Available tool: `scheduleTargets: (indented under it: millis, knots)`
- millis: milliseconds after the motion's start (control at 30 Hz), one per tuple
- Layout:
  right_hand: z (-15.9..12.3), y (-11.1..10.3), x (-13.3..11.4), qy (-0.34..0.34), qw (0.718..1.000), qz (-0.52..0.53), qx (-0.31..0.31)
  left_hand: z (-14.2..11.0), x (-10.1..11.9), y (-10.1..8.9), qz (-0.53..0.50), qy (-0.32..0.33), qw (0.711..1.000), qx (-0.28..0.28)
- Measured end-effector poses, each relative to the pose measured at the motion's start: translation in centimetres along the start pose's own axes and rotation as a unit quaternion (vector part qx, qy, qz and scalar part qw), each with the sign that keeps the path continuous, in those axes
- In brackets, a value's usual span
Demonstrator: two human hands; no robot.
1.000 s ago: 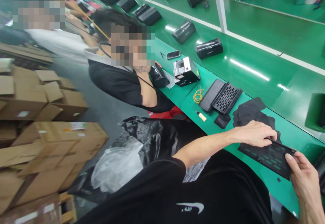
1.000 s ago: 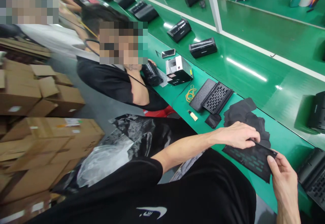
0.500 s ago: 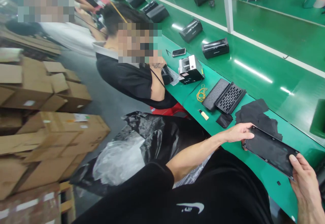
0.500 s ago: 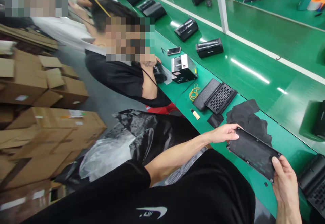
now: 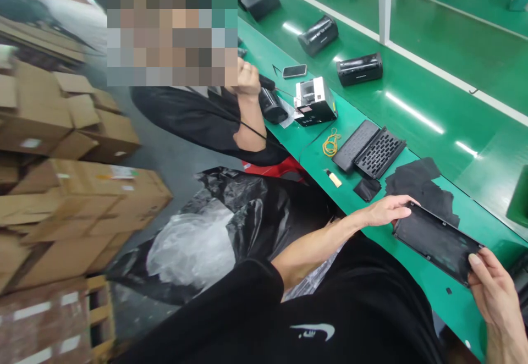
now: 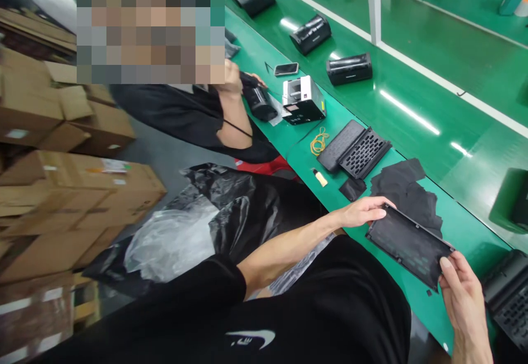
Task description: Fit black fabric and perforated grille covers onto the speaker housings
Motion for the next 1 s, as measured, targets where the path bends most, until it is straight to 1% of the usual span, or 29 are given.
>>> scheduleTargets:
  millis: [100, 200, 400, 567, 667, 767, 833, 1000]
  knots:
    - [0.0, -0.1, 0.1, 0.005, 1.0, 0.002, 0.004, -0.2, 0.2, 0.0, 0.005, 0.011, 1.0, 0.003]
    - [0.1, 0.0, 0.1, 0.0, 1.0, -0.003, 0.007, -0.3, 0.0, -0.1, 0.037, 0.005, 0.999, -0.011]
    - [-0.2, 0.0, 0.6, 0.039, 0.999, 0.031, 0.016, -0.8, 0.3, -0.1, 0.096, 0.033, 0.994, -0.027]
    - [-0.2, 0.2, 0.2, 0.039, 0.999, 0.03, 0.003, -1.5, 0.8, 0.2, 0.131, 0.053, 0.989, -0.047]
    - [-0.2, 0.3, 0.2, 0.037, 0.999, 0.029, -0.001, -1.9, 1.3, 0.2, 0.131, 0.068, 0.988, -0.044]
    - [-0.1, 0.2, 0.5, 0.042, 0.999, 0.024, 0.002, -2.1, 1.3, 0.0, 0.109, 0.057, 0.992, -0.028]
    - [0.1, 0.0, 0.8, 0.036, 0.999, 0.018, 0.002, -2.2, 1.0, -0.1, 0.071, 0.049, 0.996, -0.02]
    - [0.7, 0.2, 0.9, 0.001, 1.0, 0.001, -0.011, -2.0, -0.9, -1.0, -0.051, 0.058, 0.997, 0.008]
Point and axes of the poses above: each hand's wrist, its own z-axis towards the middle knuckle, its own y-axis out of the palm, x = y × z, the point moved 8 cm from there along z, towards the middle knuckle, and after that the axes turned 9 degrees about -x, right-handed, at the moved point
